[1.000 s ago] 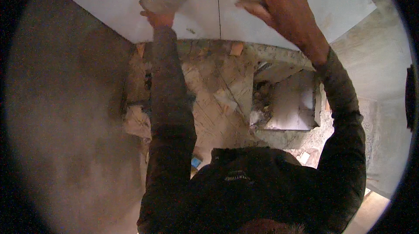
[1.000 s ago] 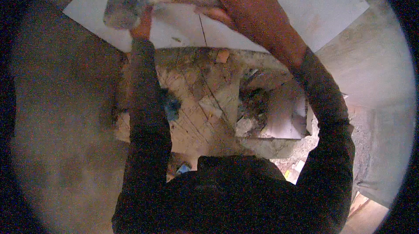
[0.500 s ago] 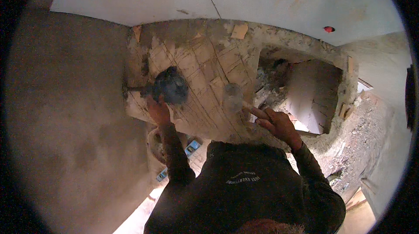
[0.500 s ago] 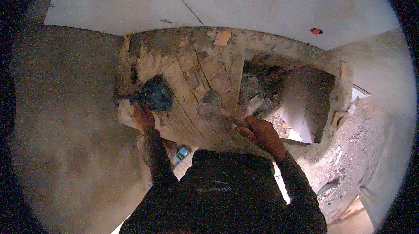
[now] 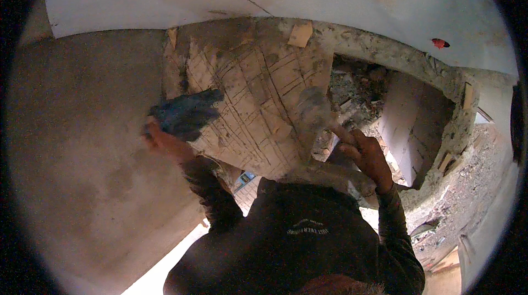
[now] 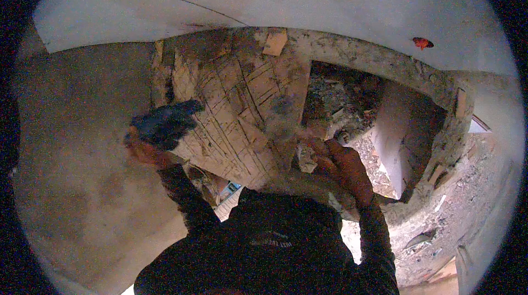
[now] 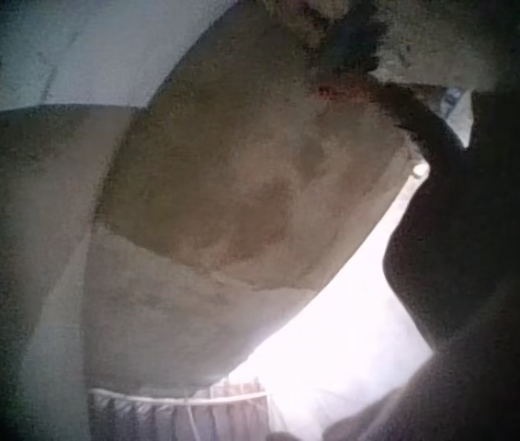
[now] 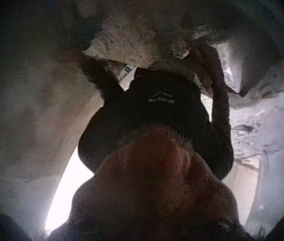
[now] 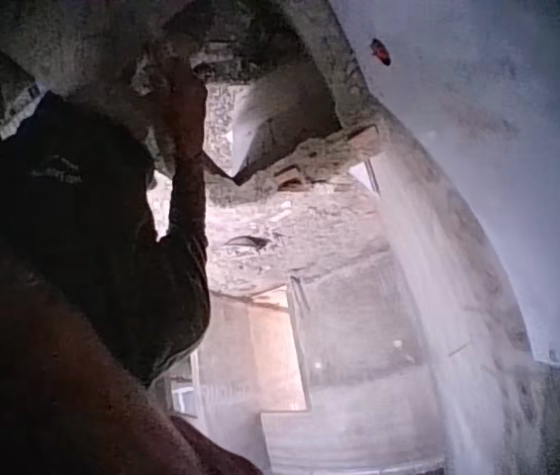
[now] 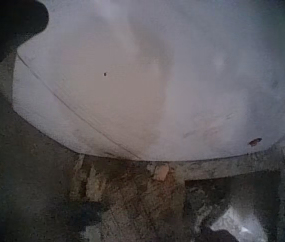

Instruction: The person installs tiles on a wall by applying mortar, placing the tiles, and tapping them into place with a mallet and a cloth.

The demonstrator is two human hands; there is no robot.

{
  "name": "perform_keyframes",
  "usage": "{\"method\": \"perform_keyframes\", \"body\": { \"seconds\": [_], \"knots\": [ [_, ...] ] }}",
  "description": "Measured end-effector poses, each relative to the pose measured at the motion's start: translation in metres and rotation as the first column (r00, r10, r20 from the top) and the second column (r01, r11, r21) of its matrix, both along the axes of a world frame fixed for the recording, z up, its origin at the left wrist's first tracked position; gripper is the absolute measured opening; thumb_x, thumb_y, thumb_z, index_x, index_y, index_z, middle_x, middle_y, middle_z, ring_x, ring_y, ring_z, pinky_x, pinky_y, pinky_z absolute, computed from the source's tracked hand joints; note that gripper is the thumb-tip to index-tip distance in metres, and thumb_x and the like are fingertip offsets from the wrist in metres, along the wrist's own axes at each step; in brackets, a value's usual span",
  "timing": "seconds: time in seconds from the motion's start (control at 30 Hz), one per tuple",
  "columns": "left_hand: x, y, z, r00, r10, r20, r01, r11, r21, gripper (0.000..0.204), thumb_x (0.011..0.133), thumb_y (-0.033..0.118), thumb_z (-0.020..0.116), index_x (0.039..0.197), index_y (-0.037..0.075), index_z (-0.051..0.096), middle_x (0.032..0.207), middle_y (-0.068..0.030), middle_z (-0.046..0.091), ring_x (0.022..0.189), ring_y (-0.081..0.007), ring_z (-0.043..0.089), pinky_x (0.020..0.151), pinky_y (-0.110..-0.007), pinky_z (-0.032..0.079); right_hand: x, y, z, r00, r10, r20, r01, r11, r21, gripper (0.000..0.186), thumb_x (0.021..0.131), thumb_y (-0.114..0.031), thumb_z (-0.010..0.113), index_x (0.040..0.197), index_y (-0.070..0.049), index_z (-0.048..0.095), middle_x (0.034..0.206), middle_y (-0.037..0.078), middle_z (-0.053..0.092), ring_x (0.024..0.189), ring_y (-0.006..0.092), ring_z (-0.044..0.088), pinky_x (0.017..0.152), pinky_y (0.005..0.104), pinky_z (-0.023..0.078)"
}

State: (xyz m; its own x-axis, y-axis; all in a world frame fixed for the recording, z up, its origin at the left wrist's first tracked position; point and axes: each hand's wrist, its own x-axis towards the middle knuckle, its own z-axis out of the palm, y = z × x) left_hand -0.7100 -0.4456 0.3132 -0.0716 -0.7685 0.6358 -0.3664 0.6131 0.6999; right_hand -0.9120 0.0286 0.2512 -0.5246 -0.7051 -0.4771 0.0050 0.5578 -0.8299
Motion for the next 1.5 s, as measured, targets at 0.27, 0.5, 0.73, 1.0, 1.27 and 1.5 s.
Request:
{"method": "perform_keyframes", "body": {
  "seconds": [0.27, 0.5, 0.73, 1.0, 1.27, 1.5],
  "knots": [
    [-0.180, 0.064, 0.154, 0.805, -0.345, -0.483, 0.128, 0.895, -0.427, 0.027, 0.099, 0.020, 0.066, 0.110, -0.003, 0.057, 0.108, -0.0204, 0.069, 0.094, -0.0311, 0.069, 0.085, -0.040, 0.059, 0.007, 0.014, -0.023, 0.987, -0.032, -0.156, 0.026, 0.999, -0.036, 0.036, 0.100, -0.036, 0.062, 0.110, -0.002, 0.065, 0.086, 0.023, 0.067, 0.075, 0.0417, 0.064, 0.065, 0.0501, 0.048],
    [-0.333, 0.061, 0.184, 0.916, -0.394, 0.075, 0.239, 0.385, -0.892, 0.050, 0.105, 0.021, 0.054, 0.145, -0.008, 0.043, 0.143, -0.0335, 0.050, 0.130, -0.0501, 0.052, 0.108, -0.059, 0.043, 0.005, 0.011, -0.006, 0.986, -0.048, -0.160, 0.029, 0.993, -0.115, 0.036, 0.098, -0.029, 0.065, 0.126, -0.006, 0.061, 0.091, 0.021, 0.066, 0.071, 0.0378, 0.063, 0.064, 0.0463, 0.048],
    [-0.315, 0.085, 0.167, 0.991, -0.065, 0.117, 0.134, 0.458, -0.879, 0.043, 0.105, 0.018, 0.054, 0.136, -0.010, 0.050, 0.144, -0.0338, 0.051, 0.130, -0.0477, 0.054, 0.107, -0.052, 0.046, -0.002, 0.012, -0.021, 0.982, -0.101, -0.159, 0.071, 0.980, -0.185, 0.053, 0.101, -0.028, 0.055, 0.152, -0.013, 0.051, 0.078, 0.011, 0.055, 0.064, 0.0195, 0.047, 0.059, 0.0350, 0.040],
    [-0.287, 0.110, 0.055, 0.916, -0.187, 0.354, 0.372, 0.723, -0.582, 0.043, 0.098, 0.013, 0.060, 0.134, -0.008, 0.050, 0.154, -0.0354, 0.038, 0.133, -0.0519, 0.046, 0.109, -0.056, 0.038, -0.007, 0.008, -0.029, 0.980, -0.198, -0.025, 0.189, 0.959, -0.211, 0.053, 0.101, -0.025, 0.055, 0.153, -0.013, 0.048, 0.138, 0.019, 0.062, 0.119, 0.0372, 0.061, 0.101, 0.0434, 0.048],
    [-0.308, 0.097, 0.112, 0.894, -0.331, 0.300, 0.447, 0.664, -0.599, 0.050, 0.104, 0.019, 0.051, 0.140, -0.016, 0.043, 0.159, -0.0403, 0.024, 0.144, -0.0546, 0.034, 0.119, -0.057, 0.028, -0.005, 0.023, -0.022, 0.967, -0.221, -0.128, 0.208, 0.972, -0.108, 0.054, 0.101, -0.025, 0.052, 0.154, -0.016, 0.047, 0.142, 0.019, 0.059, 0.115, 0.0364, 0.062, 0.097, 0.0432, 0.049],
    [-0.324, 0.082, 0.193, 0.974, -0.221, 0.044, 0.172, 0.605, -0.777, 0.054, 0.104, 0.019, 0.051, 0.145, -0.015, 0.039, 0.156, -0.0388, 0.031, 0.143, -0.0552, 0.035, 0.120, -0.052, 0.029, 0.012, 0.009, -0.031, 0.909, -0.410, 0.077, 0.414, 0.862, -0.295, 0.038, 0.103, -0.025, 0.056, 0.136, -0.007, 0.057, 0.087, -0.001, 0.054, 0.067, 0.0104, 0.046, 0.059, 0.0287, 0.038]
  ]
}}
